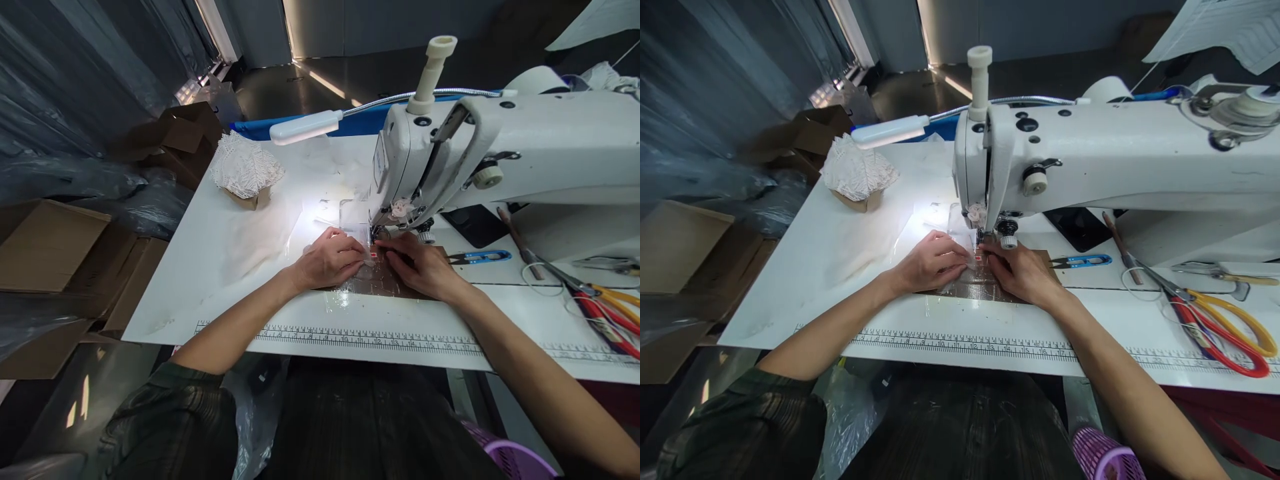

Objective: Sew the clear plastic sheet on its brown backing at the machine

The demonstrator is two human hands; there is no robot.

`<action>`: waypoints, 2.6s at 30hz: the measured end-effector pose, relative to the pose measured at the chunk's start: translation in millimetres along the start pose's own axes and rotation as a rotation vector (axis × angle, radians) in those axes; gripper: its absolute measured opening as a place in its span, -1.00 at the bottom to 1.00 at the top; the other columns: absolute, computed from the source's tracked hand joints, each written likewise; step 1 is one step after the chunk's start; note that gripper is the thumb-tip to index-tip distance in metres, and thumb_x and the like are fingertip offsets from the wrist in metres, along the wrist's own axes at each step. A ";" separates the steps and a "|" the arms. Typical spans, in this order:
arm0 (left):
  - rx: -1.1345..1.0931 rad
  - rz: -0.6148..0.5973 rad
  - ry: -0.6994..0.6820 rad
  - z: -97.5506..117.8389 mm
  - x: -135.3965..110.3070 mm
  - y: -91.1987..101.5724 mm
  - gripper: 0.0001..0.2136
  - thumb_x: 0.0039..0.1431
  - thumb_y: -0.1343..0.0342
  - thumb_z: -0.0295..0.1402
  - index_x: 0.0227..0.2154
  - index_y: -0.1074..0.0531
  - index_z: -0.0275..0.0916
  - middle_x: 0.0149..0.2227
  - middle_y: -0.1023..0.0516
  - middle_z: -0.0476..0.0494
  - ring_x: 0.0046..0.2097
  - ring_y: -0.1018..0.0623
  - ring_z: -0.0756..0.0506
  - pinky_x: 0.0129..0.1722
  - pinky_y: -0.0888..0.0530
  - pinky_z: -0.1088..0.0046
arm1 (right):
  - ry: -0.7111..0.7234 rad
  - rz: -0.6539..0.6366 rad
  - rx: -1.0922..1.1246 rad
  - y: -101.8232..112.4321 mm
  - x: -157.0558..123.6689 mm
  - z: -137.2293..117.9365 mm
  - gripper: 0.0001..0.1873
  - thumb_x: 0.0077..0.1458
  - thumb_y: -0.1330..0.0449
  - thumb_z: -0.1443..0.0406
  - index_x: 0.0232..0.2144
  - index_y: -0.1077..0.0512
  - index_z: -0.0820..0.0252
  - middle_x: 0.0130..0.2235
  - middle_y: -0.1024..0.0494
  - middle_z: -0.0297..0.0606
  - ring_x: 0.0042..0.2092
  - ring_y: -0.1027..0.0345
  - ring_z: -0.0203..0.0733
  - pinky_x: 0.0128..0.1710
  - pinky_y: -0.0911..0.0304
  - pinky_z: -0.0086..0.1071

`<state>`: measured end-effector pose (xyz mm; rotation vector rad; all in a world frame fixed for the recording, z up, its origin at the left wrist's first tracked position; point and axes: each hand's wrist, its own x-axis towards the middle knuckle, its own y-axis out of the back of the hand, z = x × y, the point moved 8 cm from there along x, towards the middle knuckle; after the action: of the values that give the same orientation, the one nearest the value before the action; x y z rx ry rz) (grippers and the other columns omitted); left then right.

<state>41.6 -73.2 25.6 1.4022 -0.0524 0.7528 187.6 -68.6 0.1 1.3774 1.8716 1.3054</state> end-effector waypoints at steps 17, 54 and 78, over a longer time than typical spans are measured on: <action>0.030 -0.061 -0.102 4.2 -2.0 -4.0 -0.89 0.31 -0.04 -0.36 -0.25 -0.47 -0.17 -0.17 -0.60 -0.04 -0.21 -0.54 0.00 -0.15 -0.39 0.34 | 0.111 -0.018 -0.135 -8.0 -5.3 -20.3 -0.55 0.28 0.03 0.24 0.16 -0.39 0.04 -0.13 -0.48 -0.05 -0.17 -0.38 -0.04 -0.28 -0.27 -0.29; 0.005 0.013 -0.021 -1.4 -2.8 6.5 -0.86 0.27 -0.04 -0.31 -0.27 -0.50 -0.17 -0.12 -0.58 -0.06 -0.15 -0.54 -0.05 0.04 -0.36 0.16 | 0.291 0.015 0.002 -5.7 -22.7 -30.7 -0.65 0.21 -0.08 0.35 0.01 -0.49 0.09 -0.05 -0.39 -0.05 -0.04 -0.36 -0.03 -0.11 -0.43 -0.13; 0.215 -0.203 0.047 -2.1 -0.1 -9.3 -0.63 0.36 0.11 -0.18 0.05 -0.38 -0.28 0.10 -0.42 -0.25 -0.11 -0.42 -0.17 -0.18 -0.33 0.22 | 0.304 0.038 -0.031 -2.6 -22.9 -33.9 -0.63 0.19 -0.07 0.37 0.02 -0.47 0.08 -0.03 -0.39 -0.06 -0.04 -0.35 -0.04 -0.09 -0.42 -0.15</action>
<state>45.3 -71.1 17.0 1.5654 0.2103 0.6351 168.1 -103.5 8.9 1.2609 2.0159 1.6318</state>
